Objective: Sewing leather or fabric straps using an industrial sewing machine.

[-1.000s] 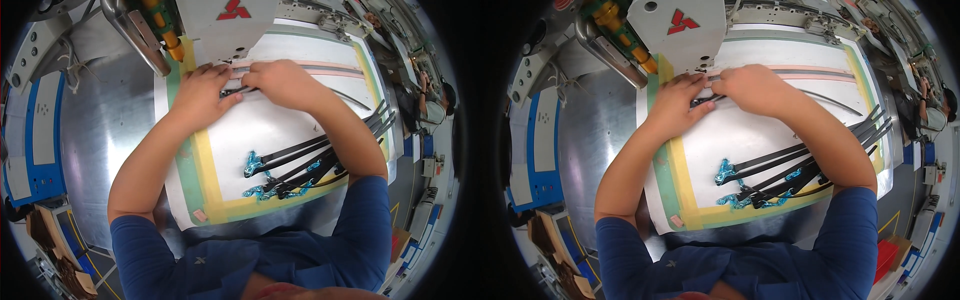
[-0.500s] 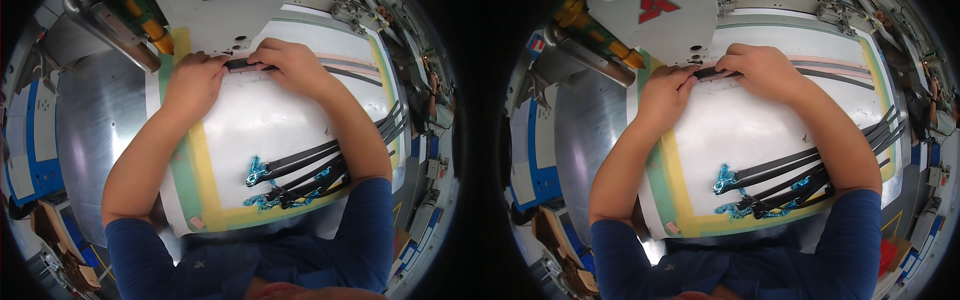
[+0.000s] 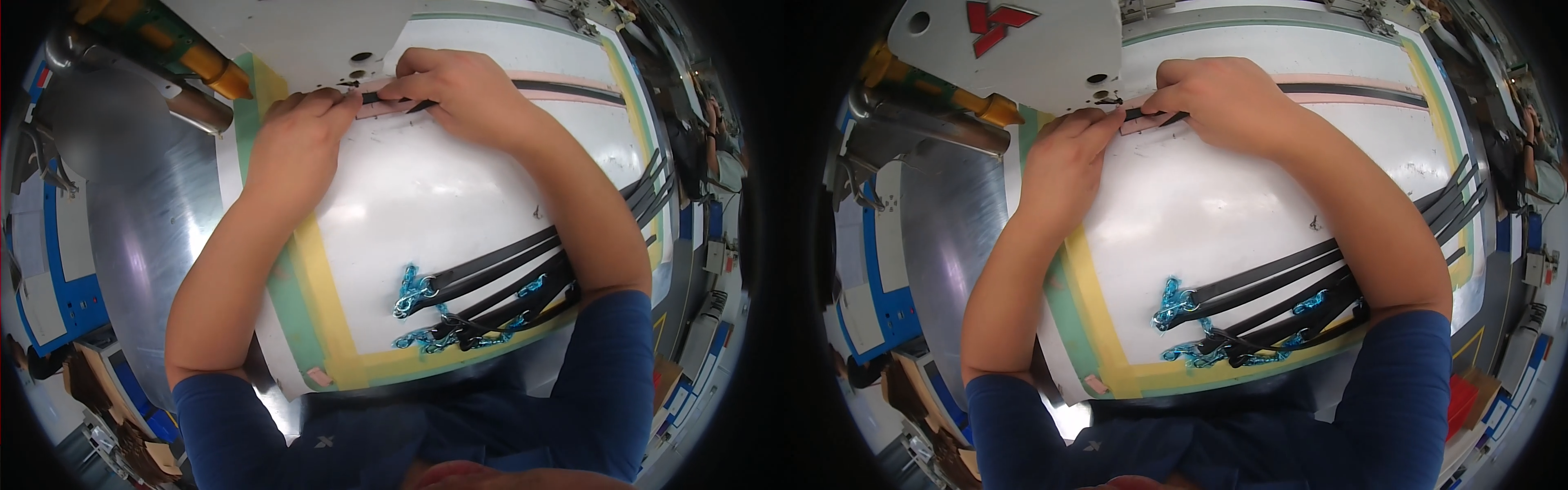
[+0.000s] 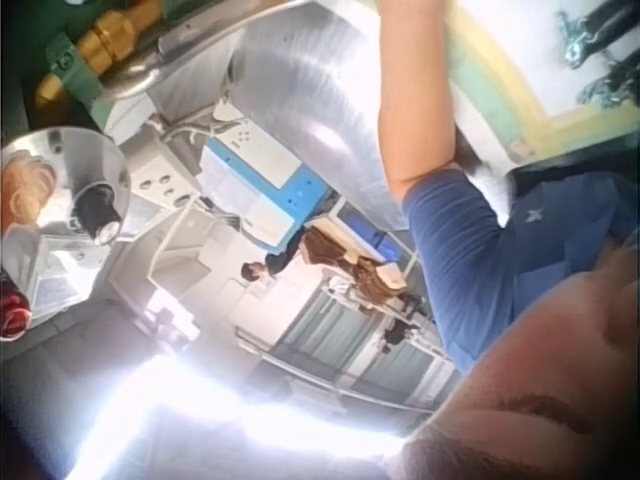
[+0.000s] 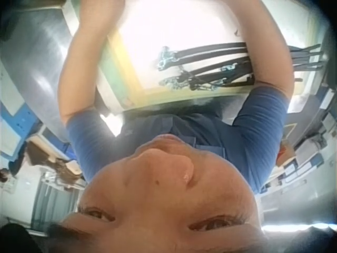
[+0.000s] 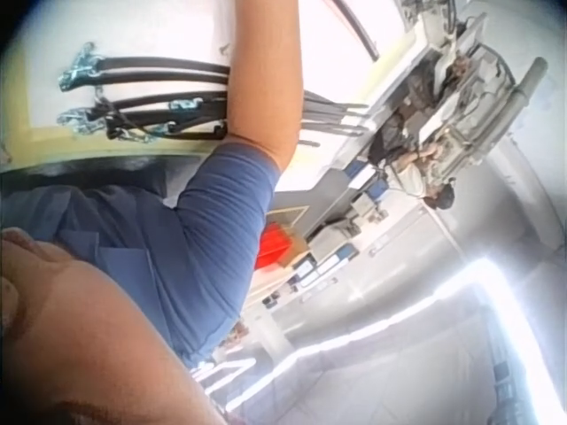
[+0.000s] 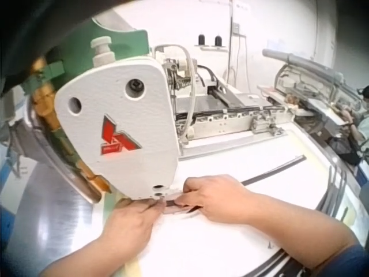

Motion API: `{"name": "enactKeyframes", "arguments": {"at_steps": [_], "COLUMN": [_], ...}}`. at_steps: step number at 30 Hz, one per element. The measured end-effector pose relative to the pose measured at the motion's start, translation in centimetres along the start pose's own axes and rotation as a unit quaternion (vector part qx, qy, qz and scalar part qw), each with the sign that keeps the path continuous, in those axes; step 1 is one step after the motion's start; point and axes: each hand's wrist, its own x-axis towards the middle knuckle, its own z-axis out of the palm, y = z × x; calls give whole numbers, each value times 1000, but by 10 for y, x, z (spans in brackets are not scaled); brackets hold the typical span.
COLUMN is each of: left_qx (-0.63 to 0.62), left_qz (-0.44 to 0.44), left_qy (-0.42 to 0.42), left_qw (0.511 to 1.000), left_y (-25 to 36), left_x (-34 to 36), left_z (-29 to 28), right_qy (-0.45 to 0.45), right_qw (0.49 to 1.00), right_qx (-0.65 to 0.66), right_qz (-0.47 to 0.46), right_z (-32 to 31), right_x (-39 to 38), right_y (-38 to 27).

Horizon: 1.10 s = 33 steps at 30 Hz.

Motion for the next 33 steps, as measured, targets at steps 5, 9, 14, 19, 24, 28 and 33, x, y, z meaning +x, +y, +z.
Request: {"name": "enactKeyframes", "arguments": {"at_steps": [5,9,14,19,24,28,33], "left_qx": [23,29,27,42,44,38,29], "left_qz": [6,21,41,39,43,36,43], "left_qy": [-12,-10,-5,-16,-17,-18,-22], "left_qw": [1000,999,999,998,998,998,998], "left_y": [4,3,1,4,7,12,10], "left_x": [1,1,0,1,4,6,2], "left_z": [-1,-3,-2,-1,-1,-3,-2], "right_qy": [12,13,15,13,-8,-23,-43], "right_qw": [1000,1000,1000,1000,1000,999,997], "right_qx": [5,10,-10,1,10,-21,5], "right_qz": [4,1,-9,-7,7,16,69], "right_z": [4,6,7,5,-1,-7,-17], "right_x": [-1,0,-2,-1,1,4,22], "right_y": [0,-1,0,1,-3,-8,-7]}}
